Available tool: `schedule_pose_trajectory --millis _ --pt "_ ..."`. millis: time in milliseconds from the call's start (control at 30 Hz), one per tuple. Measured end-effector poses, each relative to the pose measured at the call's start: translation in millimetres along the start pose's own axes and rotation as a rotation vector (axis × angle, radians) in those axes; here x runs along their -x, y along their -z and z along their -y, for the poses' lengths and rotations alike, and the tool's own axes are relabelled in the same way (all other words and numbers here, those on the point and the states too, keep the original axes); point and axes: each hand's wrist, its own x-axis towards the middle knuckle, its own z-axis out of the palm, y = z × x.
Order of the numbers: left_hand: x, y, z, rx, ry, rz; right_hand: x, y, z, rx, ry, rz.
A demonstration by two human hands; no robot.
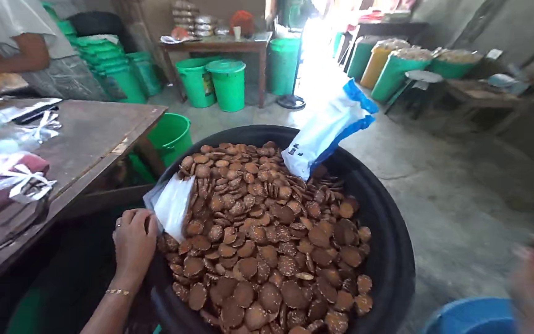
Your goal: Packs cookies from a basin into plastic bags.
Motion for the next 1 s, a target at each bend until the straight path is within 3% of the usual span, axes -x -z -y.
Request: schedule_pose_trajectory --millis 67,167,233,300,400,533,633,800,1000 --pt "1.2 0.4 -3.4 -0.032 -0.044 -0.011 -18.6 -38.8 124.2 -0.173 0.167 0.387" --pt "1.8 -1.5 -6.1 -0.039 -0.103 -0.025 -18.2 -101.5 244.2 -0.106 0.451 0.907" --pt "4.6 -2.6 -5.7 0.014 -0.182 -0.082 -14.7 -142.9 292.4 -0.050 0.495 1.093" --pt "7.8 -6.3 -0.7 0.086 -0.297 -0.173 -11.7 -178.9 323.4 -0.047 0.381 1.116" --pt "13.7 -11.6 5.7 0.262 -0.458 -0.241 -7.4 -222.2 346.1 0.103 0.158 1.060" --pt "38.7 -2.6 -11.5 0.550 -0.499 -0.076 1.9 -242.1 357.8 0.479 0.179 1.112" --pt "48.2 0.0 -15.3 0.667 -0.450 0.037 4.9 -231.9 366.1 0.609 0.238 1.190" --pt "45.2 1.7 -14.2 0.875 -0.239 0.014 20.3 -236.9 361.8 0.640 0.388 1.160" --pt "51.4 7.0 -21.9 1.067 -0.057 -0.030 11.4 -227.4 355.3 0.680 0.094 1.155"
